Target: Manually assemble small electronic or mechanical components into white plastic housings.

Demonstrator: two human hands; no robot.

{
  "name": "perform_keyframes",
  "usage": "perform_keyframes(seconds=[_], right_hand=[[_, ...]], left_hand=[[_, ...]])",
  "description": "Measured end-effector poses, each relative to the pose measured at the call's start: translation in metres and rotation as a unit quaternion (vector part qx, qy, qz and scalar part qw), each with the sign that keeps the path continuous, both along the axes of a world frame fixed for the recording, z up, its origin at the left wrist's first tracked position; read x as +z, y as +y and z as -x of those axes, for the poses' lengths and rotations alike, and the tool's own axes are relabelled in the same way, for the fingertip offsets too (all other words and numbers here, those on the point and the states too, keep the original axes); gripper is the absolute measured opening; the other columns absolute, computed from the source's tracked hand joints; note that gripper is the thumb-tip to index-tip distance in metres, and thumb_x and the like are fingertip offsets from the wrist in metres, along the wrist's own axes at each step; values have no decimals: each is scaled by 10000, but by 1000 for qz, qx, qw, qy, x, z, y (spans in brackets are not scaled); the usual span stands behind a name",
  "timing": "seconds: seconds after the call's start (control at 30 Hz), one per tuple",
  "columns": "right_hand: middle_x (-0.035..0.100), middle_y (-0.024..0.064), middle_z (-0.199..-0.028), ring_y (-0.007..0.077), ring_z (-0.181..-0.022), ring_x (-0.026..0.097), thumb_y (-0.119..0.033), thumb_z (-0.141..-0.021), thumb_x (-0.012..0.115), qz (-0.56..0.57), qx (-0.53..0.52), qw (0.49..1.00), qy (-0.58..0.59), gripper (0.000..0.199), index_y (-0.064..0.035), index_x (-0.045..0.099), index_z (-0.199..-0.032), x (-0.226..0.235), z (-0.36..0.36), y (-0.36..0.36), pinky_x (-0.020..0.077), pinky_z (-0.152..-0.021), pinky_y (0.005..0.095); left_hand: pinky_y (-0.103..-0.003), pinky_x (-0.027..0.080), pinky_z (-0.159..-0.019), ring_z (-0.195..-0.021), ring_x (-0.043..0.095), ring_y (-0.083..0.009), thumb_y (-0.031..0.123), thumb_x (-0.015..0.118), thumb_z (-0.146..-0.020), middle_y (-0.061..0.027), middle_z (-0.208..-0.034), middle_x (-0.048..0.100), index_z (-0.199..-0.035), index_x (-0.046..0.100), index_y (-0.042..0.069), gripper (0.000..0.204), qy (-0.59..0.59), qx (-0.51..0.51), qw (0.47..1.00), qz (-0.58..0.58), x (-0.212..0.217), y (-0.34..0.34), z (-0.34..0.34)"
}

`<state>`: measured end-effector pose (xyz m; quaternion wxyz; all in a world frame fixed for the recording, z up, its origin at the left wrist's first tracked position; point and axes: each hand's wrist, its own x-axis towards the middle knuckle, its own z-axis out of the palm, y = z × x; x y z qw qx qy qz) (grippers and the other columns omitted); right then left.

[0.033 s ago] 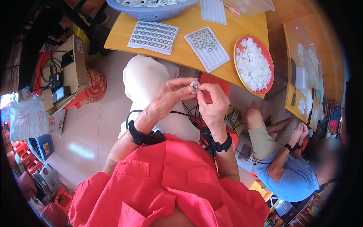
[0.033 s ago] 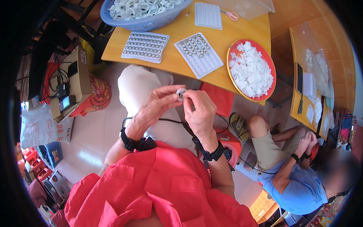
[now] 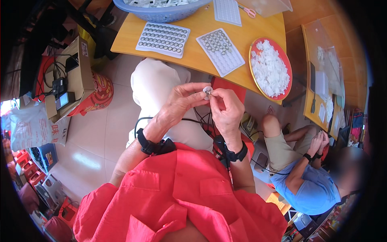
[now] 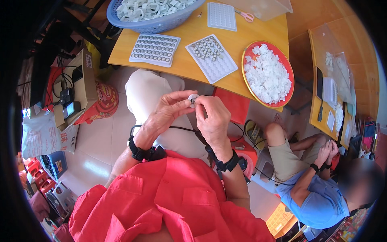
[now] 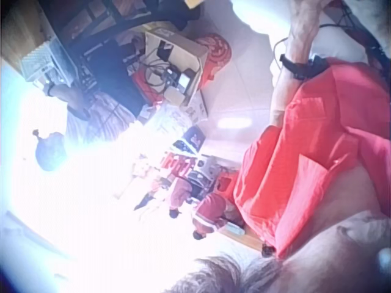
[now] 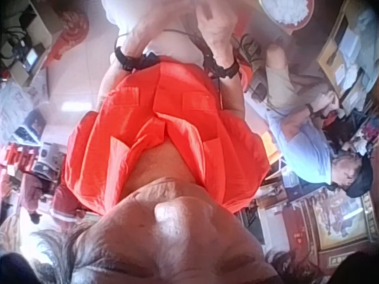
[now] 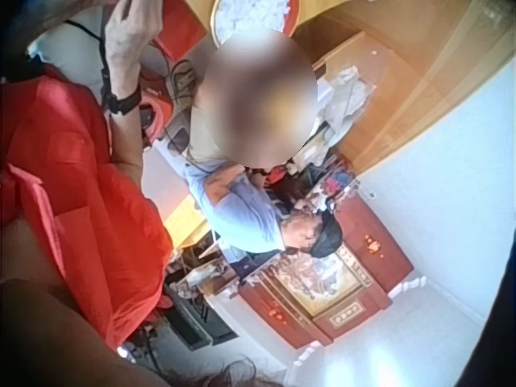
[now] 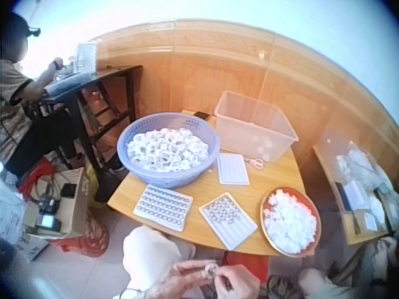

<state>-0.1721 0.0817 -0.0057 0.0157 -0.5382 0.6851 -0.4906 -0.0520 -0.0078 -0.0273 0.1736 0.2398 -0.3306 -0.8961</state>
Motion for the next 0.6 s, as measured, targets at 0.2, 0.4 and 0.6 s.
perform_keyframes(seconds=[0.2,0.4,0.6], right_hand=[[576,86,-706,244,-607,562,102,-671,624,-8,14,1000,26,184,-21,551,-788,2,3,-1,447,-523,328],[582,92,-716,249,-623,571,102,-679,610,-26,36,999,0,182,-20,550,-799,2,6,-2,462,-542,318],[576,101,-719,234,-627,582,113,-684,601,-116,50,969,-212,181,-11,542,-801,11,9,-2,464,-549,297]], left_hand=[[-303,499,-865,-948,585,-143,76,573,-870,-76,-1030,608,-1123,572,-6,266,-14,16,999,25,1,2,1],[-302,505,-858,-927,589,-144,74,579,-866,-77,-1006,611,-1108,578,-12,256,-30,13,999,35,1,2,2],[-316,508,-863,-942,592,-160,72,579,-865,-93,-1029,608,-1104,574,-24,257,-27,7,998,49,-2,1,2]])
